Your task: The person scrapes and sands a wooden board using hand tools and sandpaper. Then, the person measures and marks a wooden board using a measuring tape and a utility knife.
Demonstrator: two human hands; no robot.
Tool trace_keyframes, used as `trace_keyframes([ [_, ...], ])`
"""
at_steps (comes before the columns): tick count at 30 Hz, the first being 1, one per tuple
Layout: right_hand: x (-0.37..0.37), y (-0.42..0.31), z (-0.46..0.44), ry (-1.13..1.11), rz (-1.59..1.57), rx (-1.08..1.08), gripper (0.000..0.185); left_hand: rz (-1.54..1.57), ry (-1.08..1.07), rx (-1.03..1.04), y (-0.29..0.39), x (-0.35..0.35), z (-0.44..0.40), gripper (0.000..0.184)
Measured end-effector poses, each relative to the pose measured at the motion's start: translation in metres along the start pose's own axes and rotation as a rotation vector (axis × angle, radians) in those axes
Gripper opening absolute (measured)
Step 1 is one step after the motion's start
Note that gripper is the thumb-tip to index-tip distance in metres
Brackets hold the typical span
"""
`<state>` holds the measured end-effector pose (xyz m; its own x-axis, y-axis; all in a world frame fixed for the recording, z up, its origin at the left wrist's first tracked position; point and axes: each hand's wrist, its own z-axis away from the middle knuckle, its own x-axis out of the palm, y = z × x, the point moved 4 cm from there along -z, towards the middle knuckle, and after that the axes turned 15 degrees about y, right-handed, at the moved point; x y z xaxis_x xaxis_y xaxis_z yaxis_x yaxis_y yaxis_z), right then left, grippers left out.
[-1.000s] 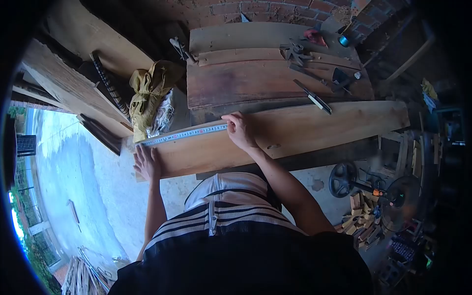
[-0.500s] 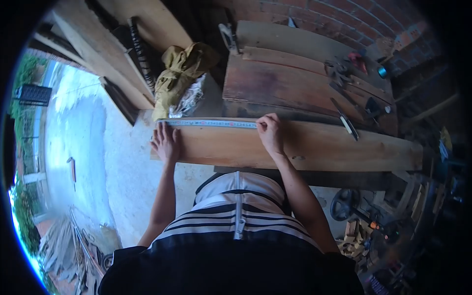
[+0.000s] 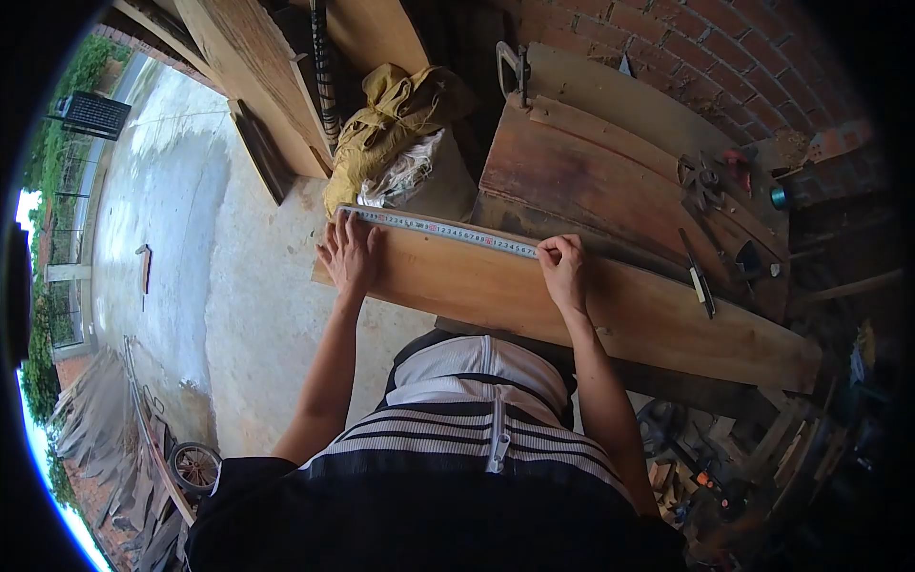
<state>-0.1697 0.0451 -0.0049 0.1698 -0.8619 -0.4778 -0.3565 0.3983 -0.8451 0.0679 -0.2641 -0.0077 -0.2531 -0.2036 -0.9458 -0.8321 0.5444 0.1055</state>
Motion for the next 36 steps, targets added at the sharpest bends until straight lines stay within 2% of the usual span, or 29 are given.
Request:
trace_keyframes([
  [7, -0.002, -0.006, -0.001, -0.023, 0.041, 0.053, 0.006, 0.012, 0.045, 0.032, 0.006, -0.004, -0.008, 0.065],
  [9, -0.002, -0.011, 0.000, -0.015, 0.081, -0.009, 0.006, 0.012, 0.082, 0.026, 0.005, -0.005, -0.011, 0.063],
  [18, -0.001, -0.013, 0.001, 0.039, 0.097, -0.050, 0.008, -0.034, 0.134, 0.068, 0.020, -0.005, -0.011, 0.063],
  [20, -0.002, -0.013, 0.000, 0.042, 0.085, -0.062, 0.008, 0.089, 0.193, 0.197, 0.050, -0.029, -0.005, 0.059],
  [22, -0.003, -0.016, 0.000, 0.035, 0.077, -0.043, 0.007, 0.291, 0.091, 0.410, 0.091, -0.046, 0.011, 0.052],
  [26, -0.003, -0.016, -0.001, 0.015, 0.101, -0.026, 0.007, 0.570, -0.135, 0.824, 0.166, -0.068, 0.053, 0.056],
  [29, -0.003, -0.016, -0.001, 0.026, 0.080, -0.023, 0.008, 0.666, -0.226, 0.890, 0.195, -0.063, 0.074, 0.060],
  [31, -0.004, -0.017, -0.001, 0.028, 0.091, -0.007, 0.008, 0.662, -0.184, 0.924, 0.203, -0.055, 0.078, 0.063],
  [33, -0.003, -0.015, 0.000, 0.013, 0.075, 0.047, 0.009, 0.561, -0.202, 0.925, 0.206, -0.047, 0.078, 0.065],
  [35, -0.006, -0.015, -0.001, 0.043, 0.097, -0.040, 0.009, 0.551, -0.190, 0.944, 0.208, -0.048, 0.078, 0.065],
  [36, -0.005, -0.008, -0.002, 0.030, 0.009, 0.030, 0.009, 0.519, -0.177, 0.948, 0.210, -0.049, 0.078, 0.066],
])
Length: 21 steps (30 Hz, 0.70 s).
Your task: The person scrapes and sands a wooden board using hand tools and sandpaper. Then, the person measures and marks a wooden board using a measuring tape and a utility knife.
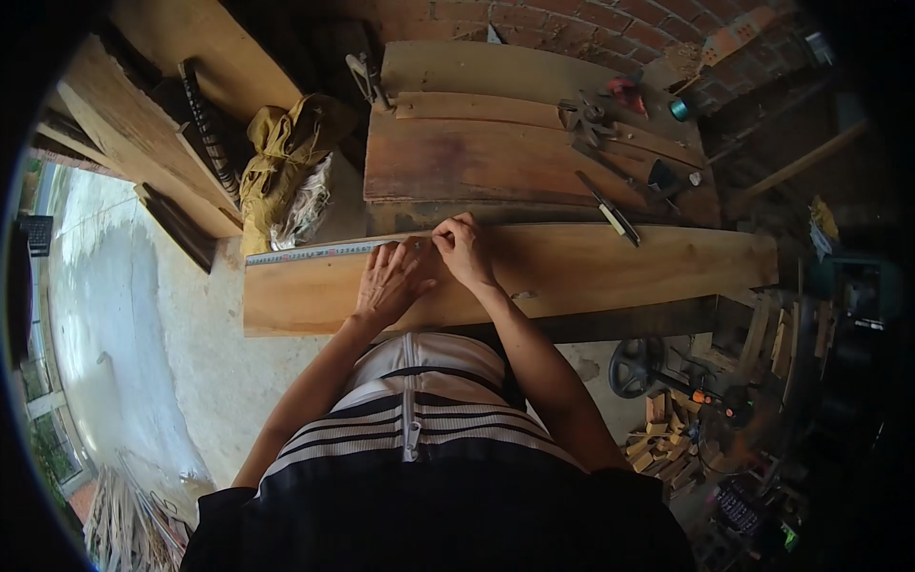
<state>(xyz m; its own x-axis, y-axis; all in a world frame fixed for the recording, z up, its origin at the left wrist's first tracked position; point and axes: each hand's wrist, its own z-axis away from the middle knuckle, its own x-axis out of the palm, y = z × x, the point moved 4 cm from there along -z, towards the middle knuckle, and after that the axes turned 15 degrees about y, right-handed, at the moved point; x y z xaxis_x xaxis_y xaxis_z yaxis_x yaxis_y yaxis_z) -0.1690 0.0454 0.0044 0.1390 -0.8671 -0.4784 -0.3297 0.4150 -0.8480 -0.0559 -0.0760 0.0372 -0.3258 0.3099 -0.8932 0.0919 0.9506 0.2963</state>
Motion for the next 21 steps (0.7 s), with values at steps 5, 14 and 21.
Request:
trace_keyframes([
  [5, -0.083, 0.023, -0.052, 0.416, 0.295, -0.223, 0.017, -0.001, -0.072, -0.050, 0.001, 0.000, -0.004, 0.069],
  [14, -0.193, 0.111, -0.089, 0.170, 0.970, -0.131, 0.023, -0.009, -0.059, -0.027, 0.000, 0.003, 0.000, 0.073],
  [21, -0.081, -0.027, 0.007, -0.331, 0.237, 0.294, 0.020, -0.047, -0.054, -0.013, 0.003, 0.002, -0.002, 0.072],
])
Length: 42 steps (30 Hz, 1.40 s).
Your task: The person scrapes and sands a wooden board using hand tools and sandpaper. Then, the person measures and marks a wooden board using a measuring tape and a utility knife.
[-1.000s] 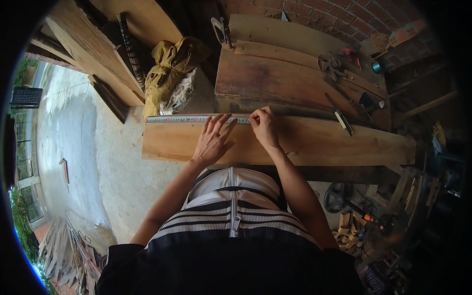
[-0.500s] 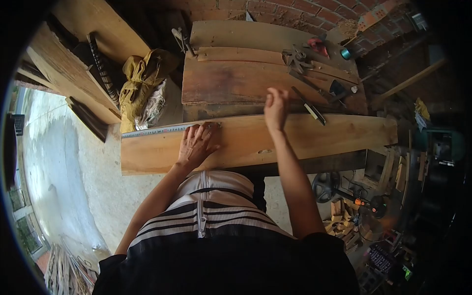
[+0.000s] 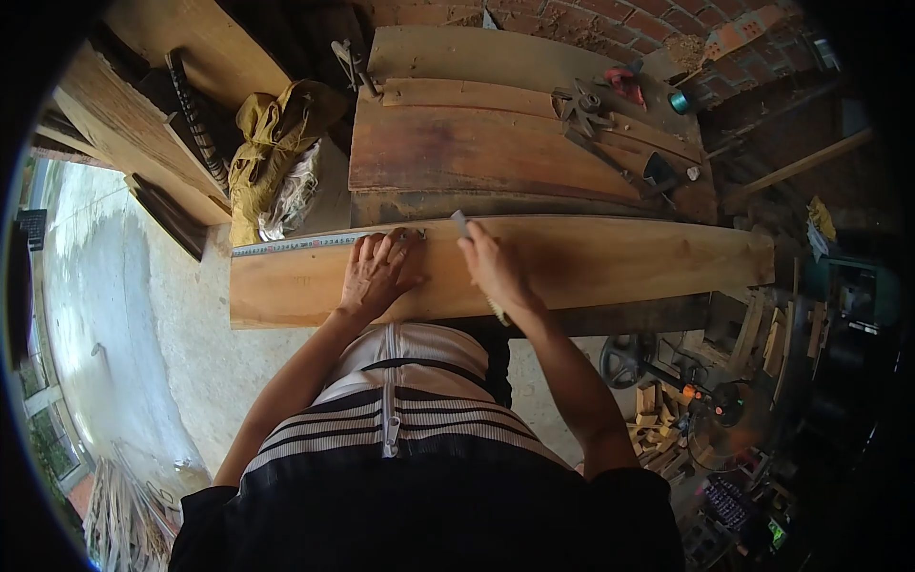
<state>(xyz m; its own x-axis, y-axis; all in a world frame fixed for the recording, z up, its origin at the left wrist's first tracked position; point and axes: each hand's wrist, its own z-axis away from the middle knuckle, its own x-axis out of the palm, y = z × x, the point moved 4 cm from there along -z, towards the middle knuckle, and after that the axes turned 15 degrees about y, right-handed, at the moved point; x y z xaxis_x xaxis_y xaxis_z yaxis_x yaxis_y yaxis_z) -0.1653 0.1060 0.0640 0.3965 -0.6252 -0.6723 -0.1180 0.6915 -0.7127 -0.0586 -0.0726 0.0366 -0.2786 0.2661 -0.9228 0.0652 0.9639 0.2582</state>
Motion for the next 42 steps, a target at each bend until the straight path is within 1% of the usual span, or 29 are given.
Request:
trace_keyframes([
  [2, 0.028, -0.011, 0.014, -0.024, 0.016, -0.076, 0.023, 0.014, 0.016, -0.003, 0.000, 0.000, 0.000, 0.072],
  [3, 0.043, -0.005, 0.014, -0.025, 0.014, -0.073, 0.023, 0.014, 0.012, -0.003, -0.001, 0.001, 0.001, 0.072],
  [5, 0.063, 0.003, 0.010, 0.155, 0.183, -0.230, 0.026, 0.014, 0.054, 0.015, -0.002, 0.003, 0.003, 0.073],
  [6, 0.065, -0.001, 0.010, 0.155, 0.183, -0.234, 0.026, 0.012, 0.056, 0.014, -0.002, 0.003, 0.003, 0.073],
  [8, 0.063, -0.009, 0.011, 0.316, 0.418, -0.311, 0.026, 0.011, 0.064, 0.012, -0.002, 0.005, 0.005, 0.073],
  [9, 0.064, -0.012, 0.010, 0.313, 0.420, -0.314, 0.026, 0.012, 0.066, 0.008, -0.002, 0.004, 0.005, 0.073],
  [11, 0.067, -0.010, 0.003, 0.221, 0.382, -0.183, 0.025, 0.035, 0.071, 0.002, -0.002, 0.003, 0.004, 0.073],
  [12, 0.066, -0.012, 0.001, 0.219, 0.387, -0.187, 0.025, 0.036, 0.075, -0.003, -0.004, 0.005, 0.005, 0.073],
  [14, 0.069, -0.010, -0.002, 0.064, 0.285, -0.052, 0.038, 0.056, 0.082, -0.005, -0.005, 0.008, 0.006, 0.073],
  [18, 0.066, -0.029, -0.004, 0.076, 0.338, -0.063, 0.036, 0.052, 0.093, -0.008, -0.004, 0.005, 0.007, 0.074],
  [20, 0.065, -0.034, -0.003, 0.144, 0.442, -0.142, 0.033, 0.051, 0.089, -0.003, -0.004, 0.005, 0.006, 0.075],
  [21, 0.066, -0.034, -0.001, 0.141, 0.444, -0.147, 0.033, 0.051, 0.092, -0.009, -0.005, 0.006, 0.008, 0.075],
  [23, 0.069, -0.028, 0.006, 0.028, 0.363, -0.054, 0.028, 0.062, 0.078, -0.011, -0.007, 0.010, 0.008, 0.075],
  [24, 0.068, -0.029, 0.006, 0.026, 0.368, -0.060, 0.028, 0.063, 0.083, -0.017, -0.007, 0.009, 0.008, 0.075],
  [26, 0.065, -0.026, 0.007, -0.023, 0.268, 0.065, 0.027, -0.003, 0.049, 0.003, -0.007, 0.010, 0.010, 0.070],
  [27, 0.063, -0.030, 0.003, -0.025, 0.270, 0.063, 0.027, -0.001, 0.050, 0.001, -0.007, 0.010, 0.008, 0.070],
  [30, 0.062, -0.027, -0.004, -0.025, 0.224, 0.130, 0.028, 0.057, 0.072, -0.011, -0.005, 0.009, 0.009, 0.075],
  [32, 0.069, -0.021, -0.007, 0.082, 0.344, -0.028, 0.028, 0.045, 0.062, -0.010, -0.007, 0.010, 0.008, 0.075],
  [36, 0.072, -0.015, 0.003, 0.006, 0.406, -0.037, 0.027, 0.029, 0.070, -0.003, -0.007, 0.011, 0.009, 0.076],
  [39, 0.076, -0.012, -0.003, 0.068, 0.363, -0.092, 0.023, -0.006, 0.041, 0.026, -0.008, 0.012, 0.009, 0.075],
  [41, 0.075, -0.016, -0.010, 0.171, 0.419, -0.152, 0.023, 0.060, 0.051, -0.022, -0.007, 0.010, 0.008, 0.073],
  [42, 0.075, -0.015, -0.009, 0.164, 0.421, -0.151, 0.023, 0.062, 0.048, -0.027, -0.006, 0.010, 0.009, 0.073],
])
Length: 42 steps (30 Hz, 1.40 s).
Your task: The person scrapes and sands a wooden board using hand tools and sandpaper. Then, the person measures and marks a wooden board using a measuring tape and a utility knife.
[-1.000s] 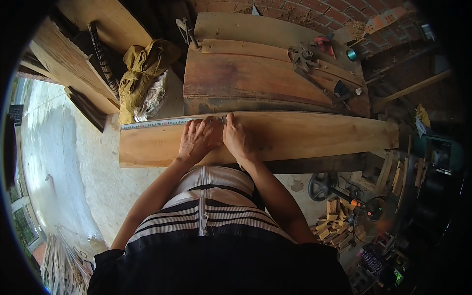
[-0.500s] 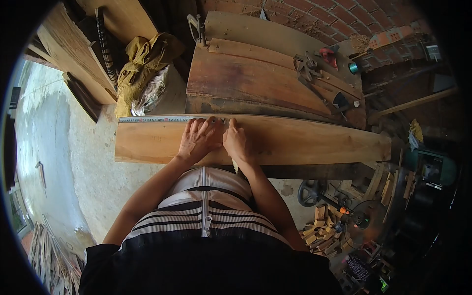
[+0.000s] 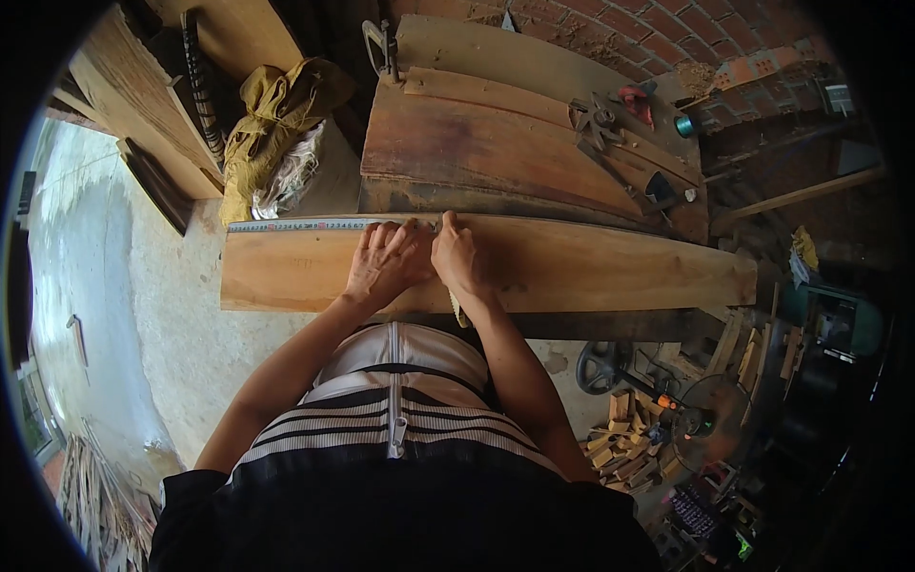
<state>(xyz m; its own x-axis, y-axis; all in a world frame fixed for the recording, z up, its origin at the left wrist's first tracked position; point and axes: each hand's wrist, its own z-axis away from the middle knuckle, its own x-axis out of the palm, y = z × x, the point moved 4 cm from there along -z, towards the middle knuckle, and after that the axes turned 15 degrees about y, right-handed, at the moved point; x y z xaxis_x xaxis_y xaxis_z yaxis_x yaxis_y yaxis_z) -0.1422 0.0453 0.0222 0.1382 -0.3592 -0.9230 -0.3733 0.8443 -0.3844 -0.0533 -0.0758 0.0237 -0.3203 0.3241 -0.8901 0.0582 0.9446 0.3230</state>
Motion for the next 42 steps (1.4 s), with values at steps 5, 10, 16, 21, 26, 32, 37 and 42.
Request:
trace_keyframes([
  [5, -0.004, 0.000, 0.014, -0.124, -0.027, 0.036, 0.021, -0.069, -0.086, 0.020, -0.002, 0.002, 0.000, 0.072],
  [10, -0.016, -0.008, 0.000, -0.277, -0.102, 0.202, 0.029, -0.031, -0.028, 0.001, 0.001, -0.001, 0.000, 0.071],
  [16, -0.023, -0.002, 0.009, -0.215, 0.046, -0.009, 0.021, -0.017, 0.005, 0.018, 0.000, -0.003, -0.001, 0.068],
  [21, -0.045, 0.043, -0.046, 0.001, -0.006, 0.014, 0.018, -0.001, -0.074, 0.010, 0.001, -0.011, -0.004, 0.065],
  [26, -0.056, 0.089, -0.118, 0.166, 0.252, -0.093, 0.035, 0.063, 0.009, 0.150, -0.004, -0.021, 0.006, 0.052],
  [32, -0.054, 0.051, -0.087, 0.368, -0.129, -0.346, 0.021, 0.054, -0.041, 0.105, 0.004, -0.021, 0.011, 0.051],
  [37, -0.028, 0.008, 0.004, 0.055, -0.560, -0.211, 0.009, 0.206, 0.003, 0.060, 0.013, -0.019, 0.016, 0.049],
  [42, -0.014, 0.000, 0.039, 0.176, -0.524, -0.243, 0.025, 0.474, 0.036, -0.096, 0.014, -0.026, 0.017, 0.048],
])
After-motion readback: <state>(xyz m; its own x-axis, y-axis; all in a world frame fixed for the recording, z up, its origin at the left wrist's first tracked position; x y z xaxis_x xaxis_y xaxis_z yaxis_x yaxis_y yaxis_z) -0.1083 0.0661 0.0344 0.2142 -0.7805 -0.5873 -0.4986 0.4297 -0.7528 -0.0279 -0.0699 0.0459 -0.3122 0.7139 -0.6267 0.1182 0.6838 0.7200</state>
